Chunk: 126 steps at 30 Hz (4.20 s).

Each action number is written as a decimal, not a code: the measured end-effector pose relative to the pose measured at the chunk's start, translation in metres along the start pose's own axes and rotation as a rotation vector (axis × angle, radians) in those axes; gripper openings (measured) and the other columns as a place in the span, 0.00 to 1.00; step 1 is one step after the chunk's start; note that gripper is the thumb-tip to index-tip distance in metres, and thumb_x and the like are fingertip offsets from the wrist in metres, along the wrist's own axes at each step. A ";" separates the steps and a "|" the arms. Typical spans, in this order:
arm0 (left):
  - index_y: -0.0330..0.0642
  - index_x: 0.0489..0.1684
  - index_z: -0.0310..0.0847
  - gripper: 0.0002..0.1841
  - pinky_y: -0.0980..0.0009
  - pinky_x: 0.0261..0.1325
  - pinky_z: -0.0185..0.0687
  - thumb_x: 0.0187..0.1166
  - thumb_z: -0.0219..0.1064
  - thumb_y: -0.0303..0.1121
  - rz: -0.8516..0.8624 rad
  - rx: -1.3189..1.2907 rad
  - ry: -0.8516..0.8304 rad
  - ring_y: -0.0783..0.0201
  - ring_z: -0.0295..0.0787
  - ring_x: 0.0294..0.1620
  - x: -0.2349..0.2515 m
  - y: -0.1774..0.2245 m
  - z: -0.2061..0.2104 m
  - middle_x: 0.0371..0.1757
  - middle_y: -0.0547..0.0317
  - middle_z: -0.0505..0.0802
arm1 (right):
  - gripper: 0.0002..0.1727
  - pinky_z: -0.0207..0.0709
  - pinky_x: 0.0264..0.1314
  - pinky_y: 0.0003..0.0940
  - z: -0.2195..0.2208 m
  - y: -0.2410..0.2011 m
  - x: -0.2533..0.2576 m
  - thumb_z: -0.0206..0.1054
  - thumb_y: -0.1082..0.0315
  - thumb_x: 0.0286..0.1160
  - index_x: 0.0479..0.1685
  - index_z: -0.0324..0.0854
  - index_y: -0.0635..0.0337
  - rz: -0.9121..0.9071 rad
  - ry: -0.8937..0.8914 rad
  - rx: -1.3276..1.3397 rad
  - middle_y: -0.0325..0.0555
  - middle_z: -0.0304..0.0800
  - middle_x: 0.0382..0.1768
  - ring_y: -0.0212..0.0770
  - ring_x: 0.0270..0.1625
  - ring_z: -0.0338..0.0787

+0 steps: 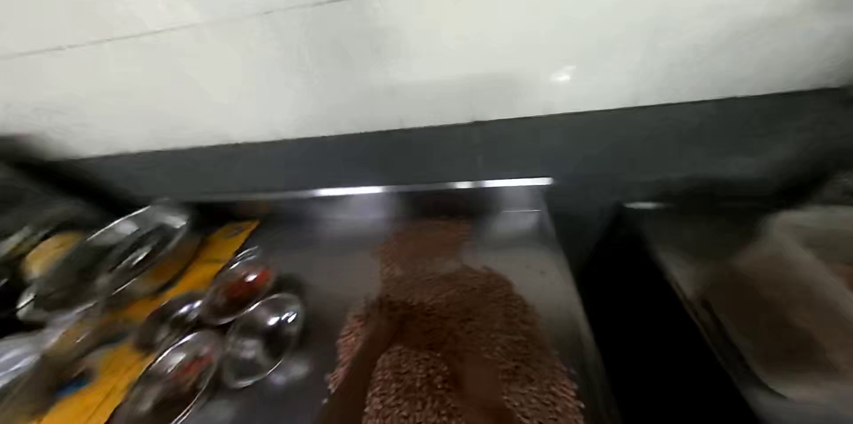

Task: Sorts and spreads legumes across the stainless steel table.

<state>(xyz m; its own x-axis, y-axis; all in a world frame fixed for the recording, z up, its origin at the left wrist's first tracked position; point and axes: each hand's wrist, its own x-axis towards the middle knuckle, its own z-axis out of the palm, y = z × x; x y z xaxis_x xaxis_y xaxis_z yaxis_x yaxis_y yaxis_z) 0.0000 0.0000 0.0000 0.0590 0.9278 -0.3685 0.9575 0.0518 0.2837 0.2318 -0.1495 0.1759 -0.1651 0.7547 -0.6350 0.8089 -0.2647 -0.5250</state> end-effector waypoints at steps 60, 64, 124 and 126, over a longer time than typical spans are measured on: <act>0.45 0.83 0.73 0.30 0.41 0.93 0.39 0.84 0.58 0.51 0.196 -0.214 0.413 0.44 0.47 0.95 0.143 -0.163 0.000 0.92 0.46 0.64 | 0.40 0.27 0.98 0.51 -0.015 -0.013 0.339 0.40 0.41 0.91 0.98 0.41 0.51 -0.499 -0.064 -0.658 0.41 0.35 0.98 0.43 0.98 0.32; 0.44 0.82 0.75 0.31 0.40 0.93 0.39 0.85 0.56 0.52 0.232 -0.246 0.462 0.43 0.49 0.95 0.146 -0.165 0.004 0.91 0.45 0.65 | 0.31 0.37 0.98 0.48 -0.032 -0.010 0.346 0.46 0.52 0.93 0.91 0.63 0.52 -0.509 0.146 -0.445 0.43 0.59 0.92 0.45 0.96 0.48; 0.41 0.81 0.74 0.30 0.41 0.92 0.43 0.87 0.48 0.49 0.226 -0.137 0.490 0.41 0.54 0.93 0.142 -0.161 0.001 0.90 0.42 0.68 | 0.45 0.36 0.93 0.67 -0.069 0.029 0.420 0.46 0.38 0.89 0.92 0.53 0.65 0.029 0.705 -0.394 0.65 0.47 0.93 0.65 0.95 0.44; 0.40 0.81 0.74 0.30 0.40 0.92 0.43 0.87 0.48 0.50 0.232 -0.141 0.492 0.40 0.54 0.93 0.143 -0.160 0.001 0.89 0.42 0.68 | 0.45 0.34 0.93 0.68 -0.056 0.031 0.403 0.46 0.39 0.89 0.93 0.50 0.66 0.018 0.652 -0.392 0.66 0.42 0.94 0.66 0.96 0.40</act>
<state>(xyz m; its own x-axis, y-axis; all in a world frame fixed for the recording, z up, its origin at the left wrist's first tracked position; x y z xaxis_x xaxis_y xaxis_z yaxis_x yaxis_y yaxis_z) -0.1448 0.1238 -0.0992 0.0928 0.9820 0.1643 0.8862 -0.1567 0.4361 0.2222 0.1800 -0.0642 0.1185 0.9863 -0.1144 0.9696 -0.1397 -0.2006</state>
